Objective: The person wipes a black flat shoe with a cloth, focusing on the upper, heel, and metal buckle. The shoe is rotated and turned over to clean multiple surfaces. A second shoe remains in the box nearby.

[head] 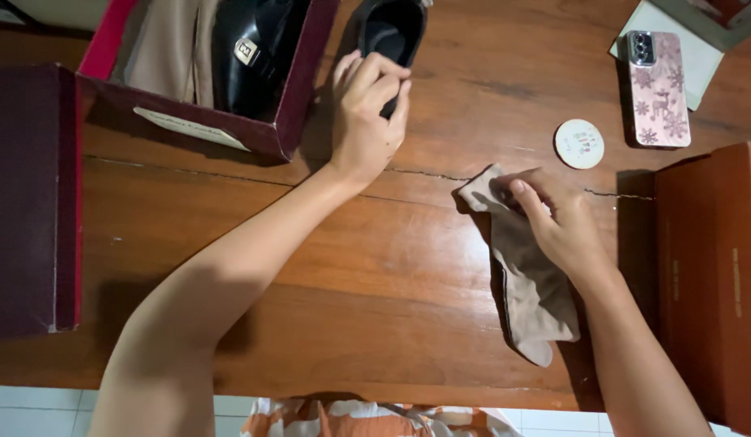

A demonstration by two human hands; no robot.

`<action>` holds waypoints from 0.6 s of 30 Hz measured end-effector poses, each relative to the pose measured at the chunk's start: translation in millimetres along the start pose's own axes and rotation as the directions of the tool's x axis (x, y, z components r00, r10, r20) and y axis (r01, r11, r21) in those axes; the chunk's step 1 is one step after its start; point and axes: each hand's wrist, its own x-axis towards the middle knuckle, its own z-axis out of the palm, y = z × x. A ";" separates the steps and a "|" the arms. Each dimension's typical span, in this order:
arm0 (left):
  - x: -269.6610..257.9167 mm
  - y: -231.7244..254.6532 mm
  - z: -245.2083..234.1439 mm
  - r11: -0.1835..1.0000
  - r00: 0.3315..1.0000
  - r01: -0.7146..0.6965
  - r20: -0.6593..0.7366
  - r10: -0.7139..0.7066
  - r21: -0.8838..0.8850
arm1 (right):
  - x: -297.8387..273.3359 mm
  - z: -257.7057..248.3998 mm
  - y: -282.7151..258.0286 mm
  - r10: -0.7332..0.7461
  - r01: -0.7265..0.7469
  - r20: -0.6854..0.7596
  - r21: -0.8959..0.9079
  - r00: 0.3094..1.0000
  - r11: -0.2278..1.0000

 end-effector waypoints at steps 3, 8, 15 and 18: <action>-0.3 3.6 -6.4 1.000 1.000 0.002 0.019 -0.003 0.024 | 0.2 -2.0 -0.1 -0.031 0.031 0.012 -0.046 0.999 0.998; 14.3 33.7 -31.3 0.942 0.993 0.116 0.017 -0.117 -0.314 | 0.5 -1.9 -2.8 -0.058 0.059 0.024 -0.049 0.998 0.997; 75.0 13.1 -136.1 0.927 0.988 0.022 0.132 -0.077 0.374 | -0.7 -1.5 -2.5 -0.089 0.090 0.013 -0.033 0.996 0.995; 84.6 -18.9 -157.0 0.851 0.945 0.068 0.241 -0.223 0.521 | 1.1 -1.4 -4.7 -0.094 0.095 0.012 -0.032 0.995 0.995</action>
